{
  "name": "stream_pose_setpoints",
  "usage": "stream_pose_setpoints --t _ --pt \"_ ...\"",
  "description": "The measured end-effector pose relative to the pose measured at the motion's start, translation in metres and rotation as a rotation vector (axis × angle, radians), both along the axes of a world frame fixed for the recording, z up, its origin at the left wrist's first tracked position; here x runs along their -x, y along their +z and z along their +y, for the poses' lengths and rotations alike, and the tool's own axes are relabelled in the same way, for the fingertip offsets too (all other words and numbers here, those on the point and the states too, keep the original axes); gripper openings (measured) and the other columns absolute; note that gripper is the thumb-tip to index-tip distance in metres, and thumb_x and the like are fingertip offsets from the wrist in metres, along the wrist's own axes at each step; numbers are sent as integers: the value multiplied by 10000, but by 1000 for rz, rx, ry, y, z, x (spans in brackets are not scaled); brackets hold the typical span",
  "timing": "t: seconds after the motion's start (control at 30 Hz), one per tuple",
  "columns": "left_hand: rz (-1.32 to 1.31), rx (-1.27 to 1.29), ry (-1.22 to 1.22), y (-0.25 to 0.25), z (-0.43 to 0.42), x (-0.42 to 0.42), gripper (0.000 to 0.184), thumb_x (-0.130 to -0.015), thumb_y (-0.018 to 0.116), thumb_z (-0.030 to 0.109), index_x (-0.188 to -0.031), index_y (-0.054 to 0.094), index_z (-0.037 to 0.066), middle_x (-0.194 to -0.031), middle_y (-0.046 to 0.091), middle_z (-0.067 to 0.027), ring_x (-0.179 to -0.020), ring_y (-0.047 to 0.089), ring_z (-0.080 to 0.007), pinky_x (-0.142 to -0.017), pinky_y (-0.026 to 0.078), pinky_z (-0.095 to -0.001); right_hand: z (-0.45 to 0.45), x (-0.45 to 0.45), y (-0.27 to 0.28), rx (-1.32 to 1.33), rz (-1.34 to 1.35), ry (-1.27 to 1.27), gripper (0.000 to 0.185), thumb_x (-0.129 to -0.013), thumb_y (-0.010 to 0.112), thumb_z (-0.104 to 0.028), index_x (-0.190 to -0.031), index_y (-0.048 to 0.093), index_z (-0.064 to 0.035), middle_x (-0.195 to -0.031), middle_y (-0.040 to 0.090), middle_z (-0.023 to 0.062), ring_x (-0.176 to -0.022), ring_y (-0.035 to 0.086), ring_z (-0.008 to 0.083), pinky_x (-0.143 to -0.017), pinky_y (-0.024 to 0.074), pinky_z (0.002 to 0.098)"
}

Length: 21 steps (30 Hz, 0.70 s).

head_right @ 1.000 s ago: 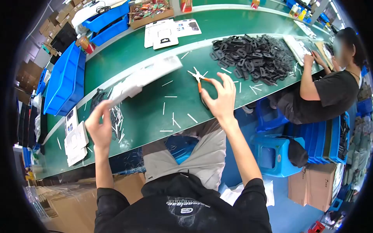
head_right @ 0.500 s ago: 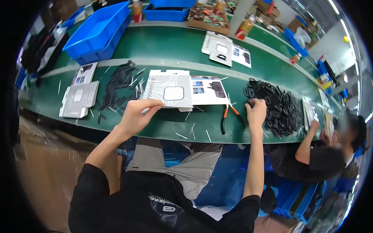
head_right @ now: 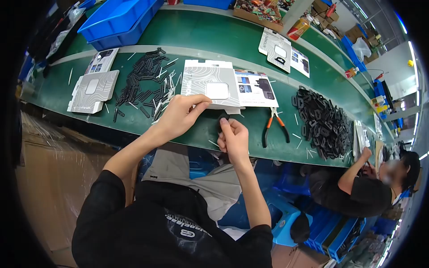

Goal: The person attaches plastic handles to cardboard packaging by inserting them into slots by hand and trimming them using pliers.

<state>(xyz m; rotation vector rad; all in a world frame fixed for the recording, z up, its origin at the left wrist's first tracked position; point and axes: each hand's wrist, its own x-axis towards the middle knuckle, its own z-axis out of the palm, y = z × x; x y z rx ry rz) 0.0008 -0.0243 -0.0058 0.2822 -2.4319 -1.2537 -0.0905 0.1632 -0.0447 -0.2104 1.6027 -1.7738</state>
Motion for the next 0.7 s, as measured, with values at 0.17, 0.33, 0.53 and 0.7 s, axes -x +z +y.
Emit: stream_pose_setpoints --t 0.17,0.33,0.53,0.7 --pt "35 38 -19 -5 0 -4 121 -965 688 53 -1036 771 2 -811 757 -121 -599 617 -234 -603 494 -355 -9 -4 -4 55 -19 -144 284 -1089 661 -231 -940 592 1 -723 623 87 -472 556 128 -422 422 237" --pt "215 83 -84 -28 10 -4 142 -954 692 37 -1066 771 -1 -880 785 -117 -641 664 -240 -621 516 -351 -3 -6 -14 11 6 -204 307 -1091 674 -263 -968 590 5 -783 655 109 -490 602 144 -428 466 252" --pt "188 139 -97 -27 19 -7 159 -940 697 24 -1082 765 -3 -956 809 -115 -716 724 -276 -661 551 -363 5 -9 -10 -64 -3 -187 309 -1095 673 -268 -1005 585 15 -816 672 119 -493 614 147 -445 495 258" --pt "160 141 -136 -21 23 -6 160 -928 704 13 -1075 762 -9 -982 810 -121 -737 725 -276 -668 556 -362 3 -11 -7 -27 -37 -176 285 -1105 651 -246 -1093 606 35 -868 703 136 -574 674 159 -497 528 236"
